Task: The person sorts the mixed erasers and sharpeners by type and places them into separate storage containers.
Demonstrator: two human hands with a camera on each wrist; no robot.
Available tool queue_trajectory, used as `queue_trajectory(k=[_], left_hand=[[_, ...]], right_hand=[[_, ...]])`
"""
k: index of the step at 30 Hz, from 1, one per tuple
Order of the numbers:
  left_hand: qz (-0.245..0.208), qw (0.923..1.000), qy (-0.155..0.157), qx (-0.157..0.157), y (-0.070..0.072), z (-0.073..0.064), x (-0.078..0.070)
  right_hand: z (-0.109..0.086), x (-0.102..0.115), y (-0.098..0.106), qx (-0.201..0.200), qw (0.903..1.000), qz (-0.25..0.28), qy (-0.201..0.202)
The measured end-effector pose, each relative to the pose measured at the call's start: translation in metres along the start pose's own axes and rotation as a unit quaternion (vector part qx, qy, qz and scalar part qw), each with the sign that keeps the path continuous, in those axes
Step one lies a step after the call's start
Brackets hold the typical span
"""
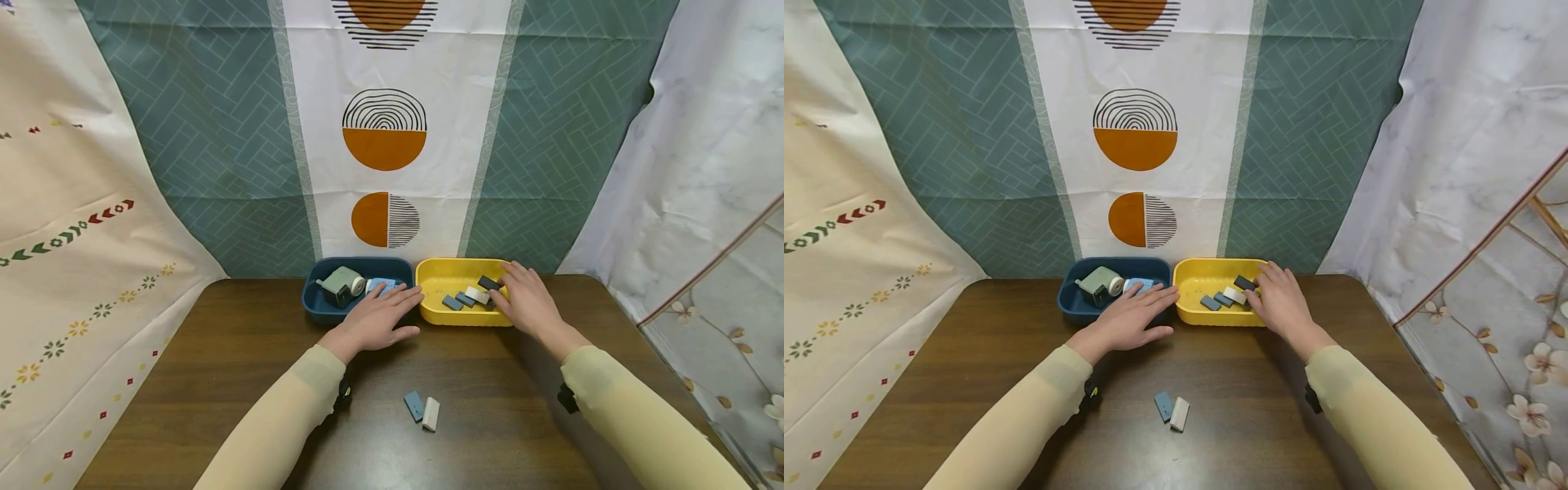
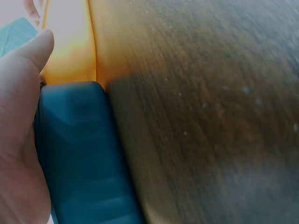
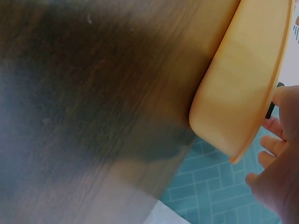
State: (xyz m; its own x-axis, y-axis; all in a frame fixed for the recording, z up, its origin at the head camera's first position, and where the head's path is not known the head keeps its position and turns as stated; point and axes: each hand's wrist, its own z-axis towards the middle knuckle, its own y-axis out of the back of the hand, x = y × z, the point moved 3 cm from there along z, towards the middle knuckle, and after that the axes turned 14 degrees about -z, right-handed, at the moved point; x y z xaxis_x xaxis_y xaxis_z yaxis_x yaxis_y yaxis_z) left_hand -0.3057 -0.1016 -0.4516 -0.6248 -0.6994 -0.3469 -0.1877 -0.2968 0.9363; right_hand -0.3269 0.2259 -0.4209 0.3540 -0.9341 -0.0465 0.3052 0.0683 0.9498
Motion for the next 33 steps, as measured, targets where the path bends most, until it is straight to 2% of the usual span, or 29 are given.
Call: queue_trajectory(k=[10, 18, 25, 33], left_hand=[[-0.002, 1.0, 0.001, -0.001, -0.001, 0.0, 0.001], [-0.001, 1.0, 0.0, -0.003, -0.001, 0.0, 0.002], [0.005, 1.0, 0.005, -0.001, -0.001, 0.0, 0.001], [0.008, 0.9999, 0.007, 0.001, 0.0, -0.001, 0.0]], right_hand=[[0.009, -0.008, -0.013, 0.04, 0.9986, 0.014, -0.03], [0.012, -0.009, -0.017, 0.04, 0.9984, 0.023, -0.035], [0.011, -0.009, -0.02, 0.059, 0.9958, 0.046, -0.053], [0.01, -0.009, -0.022, 0.06, 0.9955, 0.04, -0.061]])
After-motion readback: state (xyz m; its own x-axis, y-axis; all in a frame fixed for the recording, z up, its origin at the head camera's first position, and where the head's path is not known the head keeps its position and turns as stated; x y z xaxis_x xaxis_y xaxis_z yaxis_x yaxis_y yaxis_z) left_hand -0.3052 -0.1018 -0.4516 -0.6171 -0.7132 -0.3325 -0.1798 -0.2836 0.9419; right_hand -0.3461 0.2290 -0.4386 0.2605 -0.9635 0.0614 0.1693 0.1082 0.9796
